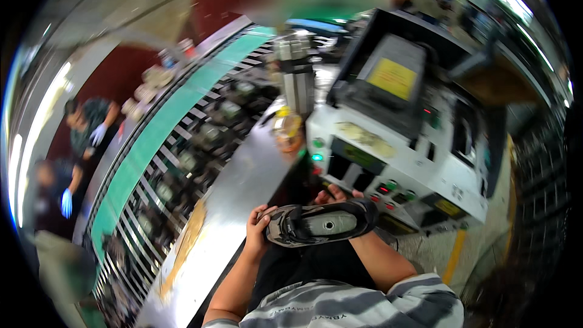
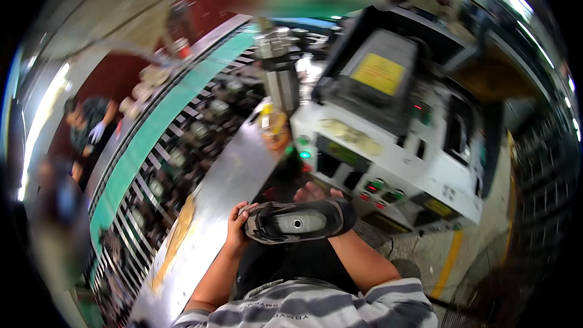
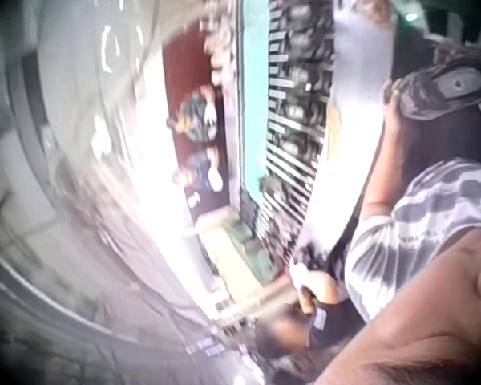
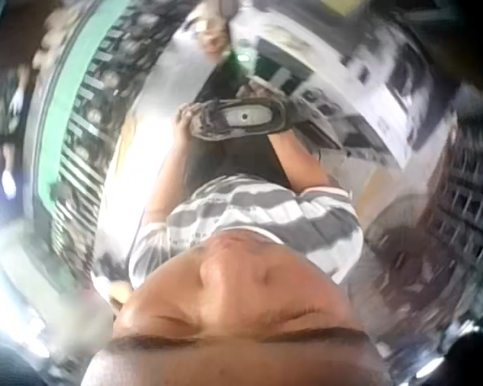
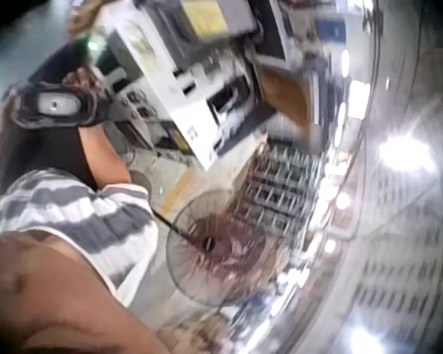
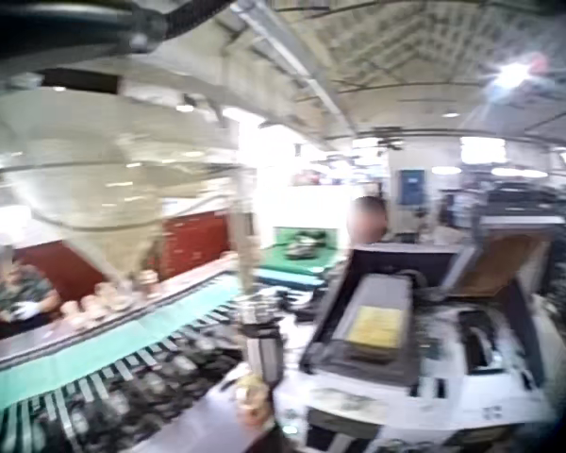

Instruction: The person picks up partially assembled shoes from a conveyor belt, places them into a dual-chamber sole pressing machine, activates the press, and then places the pressed shoes back onto the conveyor.

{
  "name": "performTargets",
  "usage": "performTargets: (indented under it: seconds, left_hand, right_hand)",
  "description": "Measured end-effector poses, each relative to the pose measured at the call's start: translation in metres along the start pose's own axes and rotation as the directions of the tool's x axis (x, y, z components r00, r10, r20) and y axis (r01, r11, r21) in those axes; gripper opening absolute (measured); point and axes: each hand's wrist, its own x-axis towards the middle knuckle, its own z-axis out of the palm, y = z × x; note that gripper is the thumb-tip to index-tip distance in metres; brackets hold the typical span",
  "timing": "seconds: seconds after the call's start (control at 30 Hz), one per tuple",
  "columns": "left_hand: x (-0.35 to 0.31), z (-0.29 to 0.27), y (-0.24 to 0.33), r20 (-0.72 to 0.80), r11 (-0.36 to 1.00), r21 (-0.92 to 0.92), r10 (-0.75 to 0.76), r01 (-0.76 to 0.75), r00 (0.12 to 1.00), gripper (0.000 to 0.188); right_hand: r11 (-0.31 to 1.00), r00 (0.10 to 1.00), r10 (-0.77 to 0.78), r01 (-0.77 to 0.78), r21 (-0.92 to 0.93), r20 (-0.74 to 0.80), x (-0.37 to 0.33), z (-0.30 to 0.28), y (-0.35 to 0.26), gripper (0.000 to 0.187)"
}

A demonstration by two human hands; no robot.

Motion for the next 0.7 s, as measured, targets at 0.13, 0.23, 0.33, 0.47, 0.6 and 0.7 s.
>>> performTargets:
  seconds: [0.13,0.23,0.33,0.47,0.6,0.7]
  left_hand:
    - [0.069,0.101,-0.037,0.263,0.97,0.241,-0.055,-0.01,0.963,0.019]
    - [0.091,0.166,-0.068,0.52,0.898,0.419,-0.113,-0.137,0.847,0.024]
    - [0.08,0.227,-0.091,0.604,0.84,0.498,-0.158,-0.215,0.781,0.03]
    - [0.072,0.236,-0.108,0.464,0.927,0.37,-0.237,0.056,0.853,0.021]
    - [0.095,0.135,-0.133,0.301,0.809,0.586,-0.274,0.05,0.914,0.013]
    - [0.129,-0.017,-0.171,0.091,0.242,0.969,-0.167,-0.048,0.982,0.025]
  right_hand:
    - [0.959,0.981,0.192,-0.193,0.208,0.023,-0.111,0.022,-0.032,0.085]
    - [0.959,0.974,0.226,-0.226,0.17,0.018,-0.154,0.034,-0.032,0.088]
    - [0.985,0.992,0.127,-0.125,0.118,-0.008,-0.183,0.028,-0.041,0.09]
    - [0.97,0.971,-0.201,0.179,-0.166,-0.129,-0.211,0.01,-0.095,0.092]
    - [0.553,0.711,-0.691,0.408,-0.727,-0.127,-0.263,0.019,-0.212,0.095]
    - [-0.147,0.347,-0.925,0.051,-0.988,0.155,-0.262,0.084,-0.316,0.095]
